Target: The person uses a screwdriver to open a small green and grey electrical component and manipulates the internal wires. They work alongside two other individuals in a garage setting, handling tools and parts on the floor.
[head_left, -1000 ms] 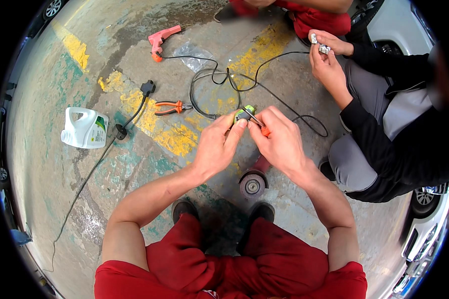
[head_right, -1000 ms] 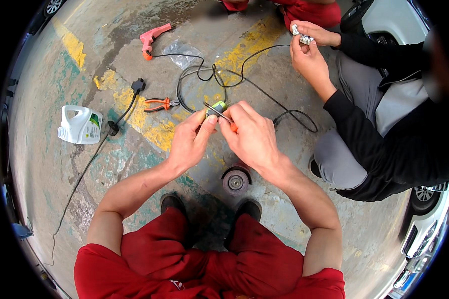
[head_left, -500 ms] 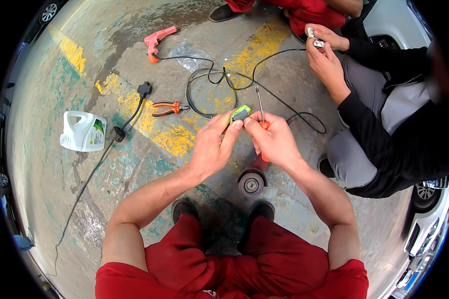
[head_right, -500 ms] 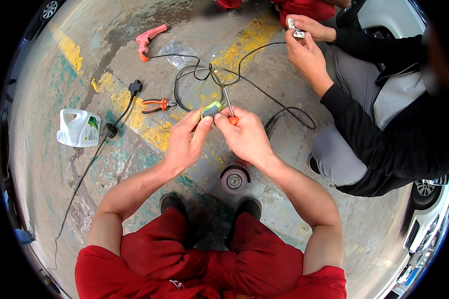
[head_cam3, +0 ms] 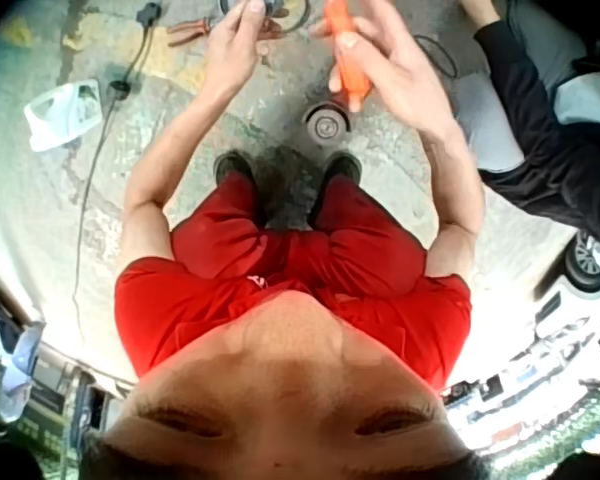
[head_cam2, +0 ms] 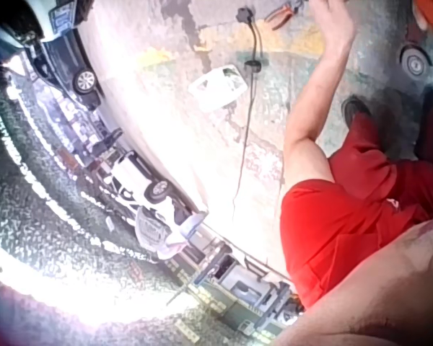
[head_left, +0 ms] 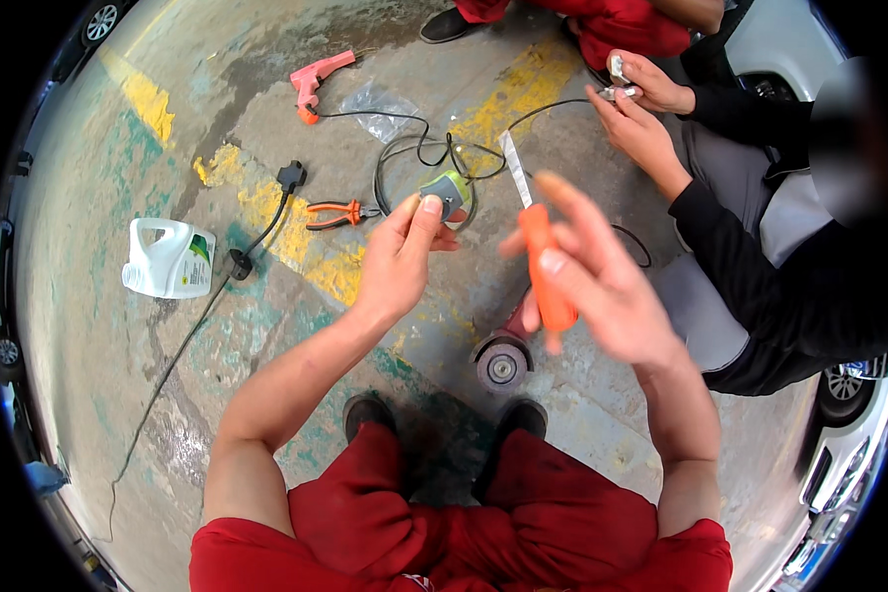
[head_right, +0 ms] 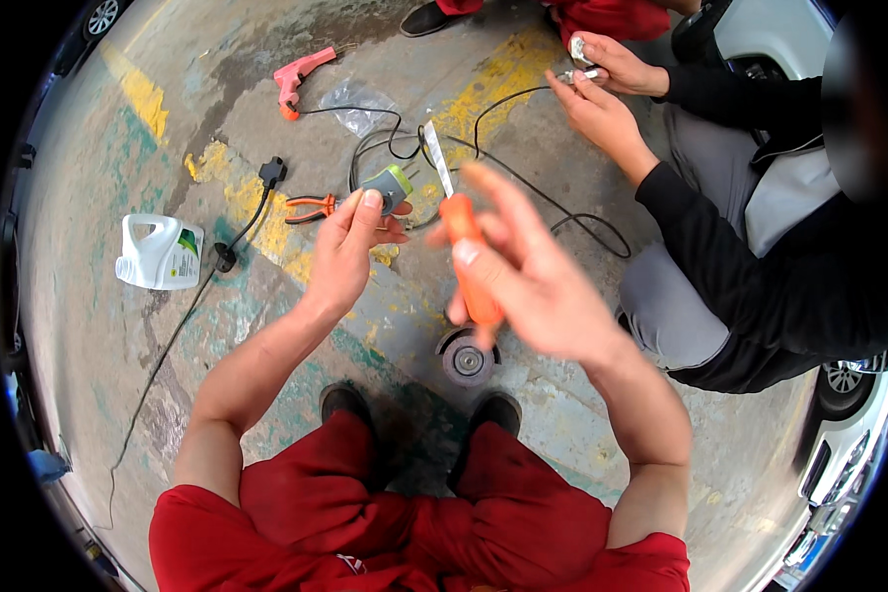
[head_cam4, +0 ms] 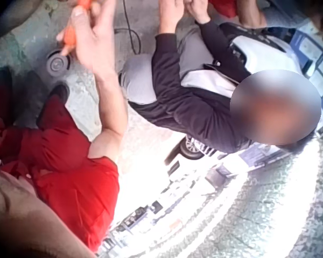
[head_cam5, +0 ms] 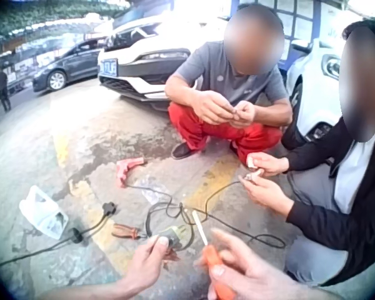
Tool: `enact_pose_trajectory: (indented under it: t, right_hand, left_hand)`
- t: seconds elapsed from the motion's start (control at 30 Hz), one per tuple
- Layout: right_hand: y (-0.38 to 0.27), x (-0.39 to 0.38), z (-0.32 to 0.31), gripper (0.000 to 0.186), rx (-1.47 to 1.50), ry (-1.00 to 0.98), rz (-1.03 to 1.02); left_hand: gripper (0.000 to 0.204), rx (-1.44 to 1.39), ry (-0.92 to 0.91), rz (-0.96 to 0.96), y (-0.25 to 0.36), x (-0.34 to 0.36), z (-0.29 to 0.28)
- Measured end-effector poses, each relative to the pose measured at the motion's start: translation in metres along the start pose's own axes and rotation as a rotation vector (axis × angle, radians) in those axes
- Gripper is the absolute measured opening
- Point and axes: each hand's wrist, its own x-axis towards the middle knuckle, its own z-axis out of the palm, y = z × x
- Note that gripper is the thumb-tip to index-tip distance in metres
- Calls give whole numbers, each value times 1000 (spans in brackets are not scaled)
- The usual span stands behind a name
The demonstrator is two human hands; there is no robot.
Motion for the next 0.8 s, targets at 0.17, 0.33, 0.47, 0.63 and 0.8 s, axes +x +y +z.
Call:
enact_pose_trajectory:
  t: [0.17,0.33,0.47,0.63,0.8]
  right_hand:
    - [24,-11,-6,51,-682,166,-237]
    - [26,-11,-7,38,-870,208,-560]
    - [25,-13,-6,40,-847,251,-532]
    - [24,-13,-8,39,-873,256,-549]
    - [24,-13,-6,39,-838,257,-492]
  left_hand:
    - [47,-30,-22,-16,1,2,-10]
    - [43,-25,-5,-6,4,3,-11]
    - [46,-2,15,81,8,3,-5]
    - [44,-6,22,81,14,0,-5]
    - [44,3,27,122,13,1,-6]
